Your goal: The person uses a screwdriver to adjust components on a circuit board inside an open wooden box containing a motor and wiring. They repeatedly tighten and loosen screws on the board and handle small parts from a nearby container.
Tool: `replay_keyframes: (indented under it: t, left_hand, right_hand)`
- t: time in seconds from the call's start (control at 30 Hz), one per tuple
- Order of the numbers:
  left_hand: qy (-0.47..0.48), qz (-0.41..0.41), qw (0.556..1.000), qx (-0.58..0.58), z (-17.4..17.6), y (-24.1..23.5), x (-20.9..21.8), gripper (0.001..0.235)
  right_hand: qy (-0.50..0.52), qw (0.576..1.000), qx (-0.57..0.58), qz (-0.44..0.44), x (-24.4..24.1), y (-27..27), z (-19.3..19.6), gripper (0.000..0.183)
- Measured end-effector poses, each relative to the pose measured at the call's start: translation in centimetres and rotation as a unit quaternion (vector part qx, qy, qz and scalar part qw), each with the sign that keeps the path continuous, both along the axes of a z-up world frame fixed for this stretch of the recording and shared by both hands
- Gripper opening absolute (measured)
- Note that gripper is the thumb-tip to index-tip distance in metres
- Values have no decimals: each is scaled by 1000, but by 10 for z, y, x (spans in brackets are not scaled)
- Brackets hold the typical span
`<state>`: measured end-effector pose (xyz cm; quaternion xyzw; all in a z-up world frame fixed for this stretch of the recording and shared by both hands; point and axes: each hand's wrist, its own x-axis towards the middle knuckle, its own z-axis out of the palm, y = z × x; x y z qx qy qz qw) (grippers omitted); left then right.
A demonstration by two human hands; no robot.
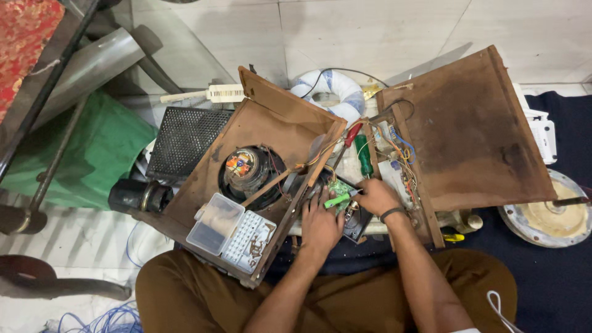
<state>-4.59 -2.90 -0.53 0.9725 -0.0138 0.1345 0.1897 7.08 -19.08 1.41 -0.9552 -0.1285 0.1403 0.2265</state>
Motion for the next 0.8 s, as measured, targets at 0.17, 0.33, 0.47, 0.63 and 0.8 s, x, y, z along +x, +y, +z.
replay_keyframes:
  t: [0.17,0.33,0.47,0.63,0.8]
  left_hand:
    - [42,-8,998,-40,6,4,-4,47]
    - [-2,-14,999,-50,7,6,-10,54]
    - [-33,-22,996,-79,5,8,-13,64]
    - [-7,-48,995,-91,5,12,-29,72]
    - [-12,-59,993,-99,3,14,-39,81]
  right_hand:
    - [-43,987,143,-59,-12,0,-7,34]
    - [-75,962,233,-124,-30,2,-9,27]
    - [-70,918,361,-150,-36,3,-21,25]
    - [-56,905,391,-160,-38,-10,-43,24]
    - [-73,892,432,-112,-42,-11,-57,24]
